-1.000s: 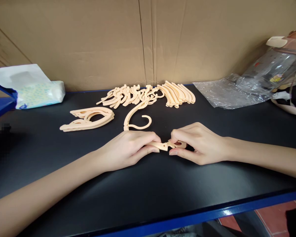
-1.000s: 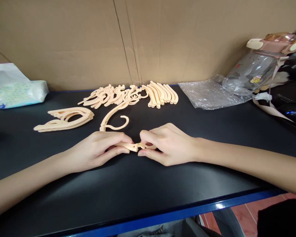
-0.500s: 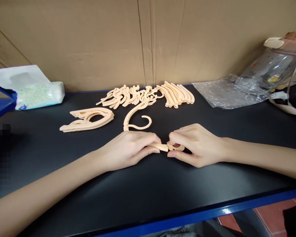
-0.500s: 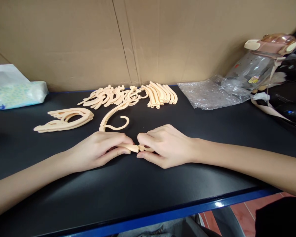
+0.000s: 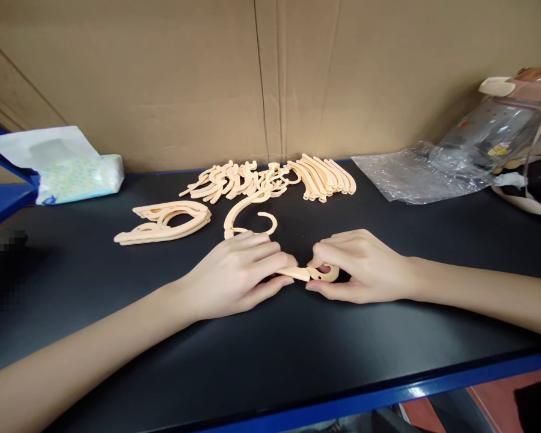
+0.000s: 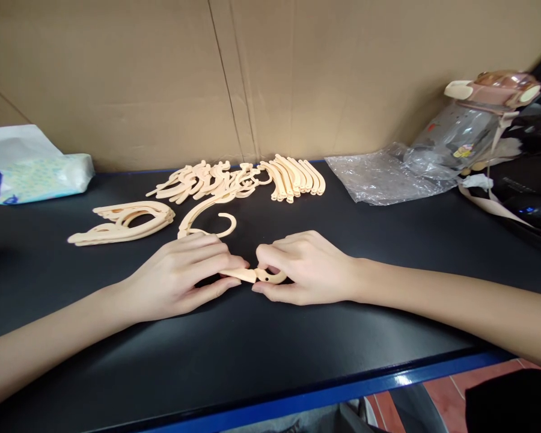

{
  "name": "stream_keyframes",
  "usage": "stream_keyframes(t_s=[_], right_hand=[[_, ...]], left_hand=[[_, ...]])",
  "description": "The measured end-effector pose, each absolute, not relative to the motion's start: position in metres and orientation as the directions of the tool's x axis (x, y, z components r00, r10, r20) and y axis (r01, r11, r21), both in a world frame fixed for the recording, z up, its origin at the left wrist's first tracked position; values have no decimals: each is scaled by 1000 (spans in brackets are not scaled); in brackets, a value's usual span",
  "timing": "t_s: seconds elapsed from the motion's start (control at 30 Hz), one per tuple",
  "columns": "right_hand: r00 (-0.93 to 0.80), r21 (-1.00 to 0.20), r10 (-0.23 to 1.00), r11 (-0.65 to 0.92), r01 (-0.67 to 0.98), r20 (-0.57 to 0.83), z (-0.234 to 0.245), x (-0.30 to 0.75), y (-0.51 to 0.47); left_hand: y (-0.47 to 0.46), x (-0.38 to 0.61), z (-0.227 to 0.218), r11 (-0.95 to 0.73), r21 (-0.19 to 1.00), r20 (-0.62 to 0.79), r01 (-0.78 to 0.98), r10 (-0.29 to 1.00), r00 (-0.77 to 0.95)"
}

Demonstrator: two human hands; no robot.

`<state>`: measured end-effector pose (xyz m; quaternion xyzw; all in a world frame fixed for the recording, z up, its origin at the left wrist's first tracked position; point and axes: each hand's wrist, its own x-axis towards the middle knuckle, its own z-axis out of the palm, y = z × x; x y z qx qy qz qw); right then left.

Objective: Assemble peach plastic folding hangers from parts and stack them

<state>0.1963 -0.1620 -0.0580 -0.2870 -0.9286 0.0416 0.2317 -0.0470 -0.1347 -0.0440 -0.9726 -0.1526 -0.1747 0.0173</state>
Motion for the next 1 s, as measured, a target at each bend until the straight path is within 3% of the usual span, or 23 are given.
stream_keyframes(t_s=[0.17,0.33,0.5,0.77,0.87,1.0], right_hand=[[-723,-215,554,830,514,412,-57,196,-163],[-732,-228,557,830,510,392,-56,197,-164],[-762,-193,506,862,469,404,-54,196,-163],[-783,-164,466,883,439,412,-52,195,-161],[-783,-168,474,879,446,402,-52,195,-161],[-772,-156,492,868,472,402,-51,194,-162]], left_hand=[[-134,-47,-46,-950,-3,367,312,289,884],[-134,-49,-46,-948,72,435,310,309,846],[-129,-49,-43,-810,158,548,565,548,632],[-106,-54,-54,-519,508,304,687,855,421],[-105,-54,-54,-449,544,253,709,893,371],[-109,-53,-53,-470,525,284,709,883,374]])
